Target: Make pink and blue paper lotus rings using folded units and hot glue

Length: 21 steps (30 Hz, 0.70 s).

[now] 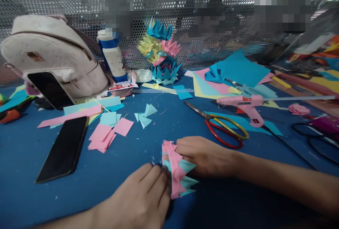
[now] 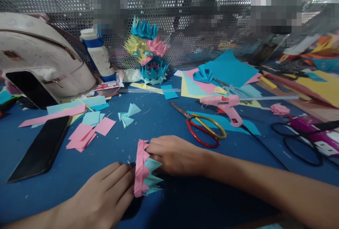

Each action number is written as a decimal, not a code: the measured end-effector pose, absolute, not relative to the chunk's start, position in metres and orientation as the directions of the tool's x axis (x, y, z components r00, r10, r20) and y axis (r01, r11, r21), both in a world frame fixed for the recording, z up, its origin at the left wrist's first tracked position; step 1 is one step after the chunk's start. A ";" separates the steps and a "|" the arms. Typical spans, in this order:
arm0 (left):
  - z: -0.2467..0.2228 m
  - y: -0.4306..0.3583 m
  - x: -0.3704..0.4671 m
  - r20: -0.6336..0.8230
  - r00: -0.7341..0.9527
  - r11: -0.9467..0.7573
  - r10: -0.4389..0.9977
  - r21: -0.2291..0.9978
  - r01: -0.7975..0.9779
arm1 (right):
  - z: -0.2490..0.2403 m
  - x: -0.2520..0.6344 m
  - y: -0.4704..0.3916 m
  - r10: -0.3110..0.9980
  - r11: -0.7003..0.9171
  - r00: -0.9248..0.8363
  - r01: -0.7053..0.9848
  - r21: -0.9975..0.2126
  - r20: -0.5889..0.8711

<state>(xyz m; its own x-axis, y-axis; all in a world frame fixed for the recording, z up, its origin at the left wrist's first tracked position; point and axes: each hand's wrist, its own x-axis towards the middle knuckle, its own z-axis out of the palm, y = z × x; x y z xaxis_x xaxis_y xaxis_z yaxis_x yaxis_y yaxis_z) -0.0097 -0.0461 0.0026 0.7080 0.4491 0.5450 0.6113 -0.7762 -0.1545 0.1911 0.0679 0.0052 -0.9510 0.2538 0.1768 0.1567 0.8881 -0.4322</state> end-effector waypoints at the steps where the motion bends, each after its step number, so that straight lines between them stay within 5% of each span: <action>1: 0.003 -0.047 -0.010 0.540 0.711 -0.776 0.451 -0.157 0.611 | 0.005 0.191 0.067 0.257 0.889 -0.951 0.162 -0.429 0.173; 8: 0.000 -0.042 -0.014 0.572 0.679 -0.789 0.460 -0.087 0.608 | -0.001 0.194 0.068 0.229 0.927 -0.938 0.127 -0.354 0.262; 12: 0.000 -0.029 -0.023 0.567 0.586 -0.789 0.579 0.207 0.579 | -0.005 0.197 0.074 0.119 0.969 -0.912 0.019 -0.248 0.394; 16: 0.006 -0.013 -0.032 0.306 0.156 -0.342 0.939 0.807 0.481 | 0.000 0.196 0.074 0.332 0.844 -0.851 0.075 -0.531 0.407; 21: 0.012 0.001 -0.034 -0.060 -0.031 0.063 0.998 0.990 0.129 | 0.008 0.191 0.069 0.581 0.552 -0.770 0.134 -0.823 0.264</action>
